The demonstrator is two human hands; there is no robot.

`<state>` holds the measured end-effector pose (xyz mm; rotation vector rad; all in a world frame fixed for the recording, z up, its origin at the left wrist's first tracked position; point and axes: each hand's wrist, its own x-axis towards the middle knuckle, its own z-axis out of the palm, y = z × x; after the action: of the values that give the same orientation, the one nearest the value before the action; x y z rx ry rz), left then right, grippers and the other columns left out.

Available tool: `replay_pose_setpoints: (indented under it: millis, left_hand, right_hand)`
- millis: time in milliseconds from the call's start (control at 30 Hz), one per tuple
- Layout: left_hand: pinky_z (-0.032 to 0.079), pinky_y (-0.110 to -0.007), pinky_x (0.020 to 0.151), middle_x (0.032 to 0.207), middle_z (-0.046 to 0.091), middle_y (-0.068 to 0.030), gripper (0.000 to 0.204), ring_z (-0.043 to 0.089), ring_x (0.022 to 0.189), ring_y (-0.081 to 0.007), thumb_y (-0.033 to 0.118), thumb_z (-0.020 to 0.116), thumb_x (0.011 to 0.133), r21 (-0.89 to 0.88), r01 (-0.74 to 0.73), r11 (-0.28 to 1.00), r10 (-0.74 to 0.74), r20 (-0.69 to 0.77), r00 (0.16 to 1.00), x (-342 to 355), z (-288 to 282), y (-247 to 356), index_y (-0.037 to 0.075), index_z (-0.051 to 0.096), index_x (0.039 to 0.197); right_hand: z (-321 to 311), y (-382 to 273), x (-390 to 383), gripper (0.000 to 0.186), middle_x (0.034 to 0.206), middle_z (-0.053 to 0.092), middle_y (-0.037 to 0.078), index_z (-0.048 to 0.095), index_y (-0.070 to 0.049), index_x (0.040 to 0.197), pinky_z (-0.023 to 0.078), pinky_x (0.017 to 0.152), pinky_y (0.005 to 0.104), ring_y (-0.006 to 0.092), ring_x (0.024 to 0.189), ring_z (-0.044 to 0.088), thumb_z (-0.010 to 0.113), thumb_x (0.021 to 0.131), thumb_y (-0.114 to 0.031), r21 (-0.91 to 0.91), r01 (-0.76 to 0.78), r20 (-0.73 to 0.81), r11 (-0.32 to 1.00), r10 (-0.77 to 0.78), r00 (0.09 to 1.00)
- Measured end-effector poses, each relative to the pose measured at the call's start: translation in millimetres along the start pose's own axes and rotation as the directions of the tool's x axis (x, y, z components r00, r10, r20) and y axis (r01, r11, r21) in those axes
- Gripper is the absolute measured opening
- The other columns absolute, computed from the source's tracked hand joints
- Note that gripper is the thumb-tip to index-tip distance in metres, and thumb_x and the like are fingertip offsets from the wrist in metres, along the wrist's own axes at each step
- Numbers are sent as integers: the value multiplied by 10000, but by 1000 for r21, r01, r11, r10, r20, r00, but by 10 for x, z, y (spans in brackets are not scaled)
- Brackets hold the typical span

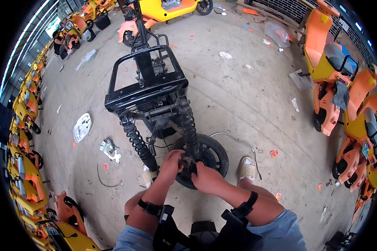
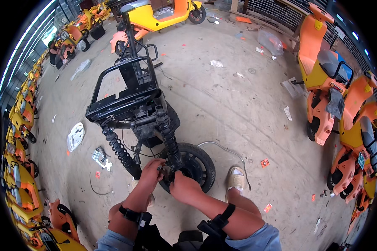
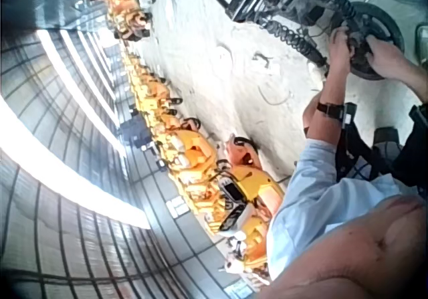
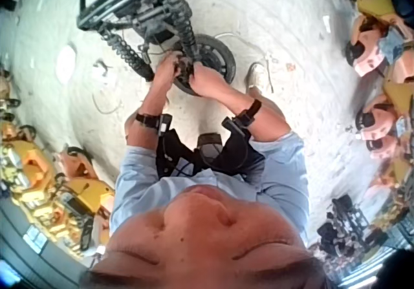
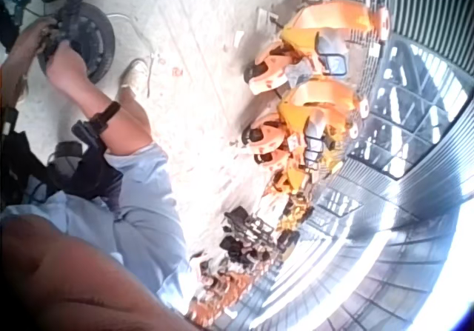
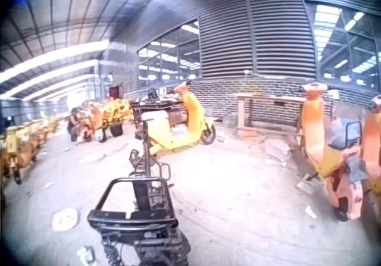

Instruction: The person uses a wrench to loosen and tighten bolts on the wheel and frame of a scooter while sitting on the floor.

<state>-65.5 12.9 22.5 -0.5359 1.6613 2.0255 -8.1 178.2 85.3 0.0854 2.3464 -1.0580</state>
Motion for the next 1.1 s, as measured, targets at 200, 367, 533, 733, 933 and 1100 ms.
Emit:
replay_pose_setpoints:
  millis: [200,367,533,733,933,1100]
  left_hand:
    - [342,-236,498,938,610,-42,314,470,573,-90,293,430,1032,114,42,993,-53,93,994,-49,71,113,66,634,1103]
    - [364,-229,520,920,600,-13,291,479,584,-83,291,440,1037,158,60,986,-78,112,991,-142,172,118,91,632,1125]
    - [375,-227,542,865,590,-1,308,499,636,-78,268,386,1055,173,-19,985,-12,177,984,-197,169,-87,111,610,1196]
    - [440,-242,684,984,603,-23,360,533,755,-95,262,378,1056,203,-121,972,87,167,982,-360,175,-325,123,567,1330]
    - [428,-301,965,1255,546,-70,478,526,1034,-142,215,408,1063,232,-266,935,192,299,935,-406,158,-542,82,322,1515]
    - [385,-282,1004,1305,536,-64,481,516,1108,-148,180,391,1063,253,-487,836,426,258,867,-504,192,-638,72,297,1523]
  right_hand:
    - [-52,15,73,280,872,682,245,495,43,1049,530,713,519,428,810,677,517,908,-198,-111,47,-49,993,-53,997]
    - [-72,82,41,261,879,684,246,504,30,1050,530,713,520,423,817,678,518,911,-190,-140,46,-67,989,-55,996]
    - [-57,152,-35,255,898,678,257,506,20,1052,519,742,522,433,852,669,525,918,-197,-120,52,-72,991,-61,996]
    - [-20,249,-101,260,925,677,261,536,-7,1078,506,803,519,437,915,658,538,925,-217,-116,-2,-90,993,-8,996]
    - [12,311,-211,272,926,677,267,543,4,1090,504,808,532,446,915,652,562,906,-195,-96,13,-164,995,-29,986]
    - [50,317,-207,261,939,668,275,543,10,1053,491,812,525,456,928,639,572,901,-201,-73,48,-142,996,-58,988]
